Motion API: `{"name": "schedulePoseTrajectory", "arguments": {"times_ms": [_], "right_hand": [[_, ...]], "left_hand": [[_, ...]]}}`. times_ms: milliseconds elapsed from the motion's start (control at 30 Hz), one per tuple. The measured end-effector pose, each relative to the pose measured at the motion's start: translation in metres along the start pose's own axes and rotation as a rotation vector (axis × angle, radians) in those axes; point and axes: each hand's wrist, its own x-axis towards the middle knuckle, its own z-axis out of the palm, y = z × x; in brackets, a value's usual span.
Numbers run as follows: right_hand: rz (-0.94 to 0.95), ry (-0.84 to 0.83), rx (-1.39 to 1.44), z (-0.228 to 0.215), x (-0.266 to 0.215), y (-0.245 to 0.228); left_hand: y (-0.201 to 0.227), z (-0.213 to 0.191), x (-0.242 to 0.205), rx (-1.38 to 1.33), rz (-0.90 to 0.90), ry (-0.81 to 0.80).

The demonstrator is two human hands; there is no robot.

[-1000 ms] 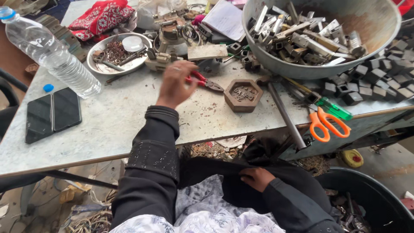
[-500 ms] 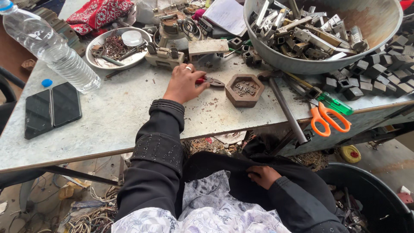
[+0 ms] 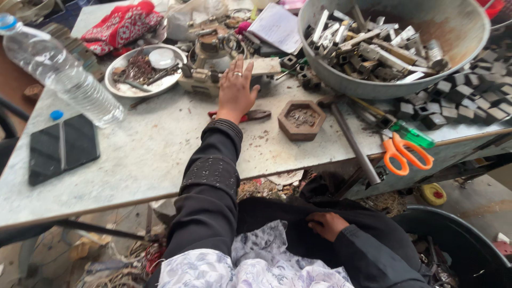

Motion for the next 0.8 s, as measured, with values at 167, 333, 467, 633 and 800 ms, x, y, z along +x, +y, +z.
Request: {"name": "schedulePoseTrajectory", "arguments": {"times_ms": [167, 333, 467, 633, 800], "right_hand": [[-0.157, 0.084, 0.028, -0.003, -0.002, 0.008], [0.072, -0.027, 0.131, -0.004, 0.004, 0.016], [0.096, -0.059, 0.169, -0.004, 0.006, 0.019], [0.082, -0.04, 0.153, -0.001, 0.003, 0.017], [0.147, -0.053, 0.175, -0.004, 0.006, 0.018]], "left_hand": [[0.003, 0.01, 0.021, 0.245, -0.075, -0.17], [-0.002, 0.014, 0.022, 0.184, -0.129, -0.23], [-0.004, 0.021, 0.026, 0.138, -0.034, 0.002], [-0.003, 0.021, 0.027, 0.145, -0.123, -0.171], [-0.001, 0.016, 0.022, 0.135, -0.176, -0.176]]}}
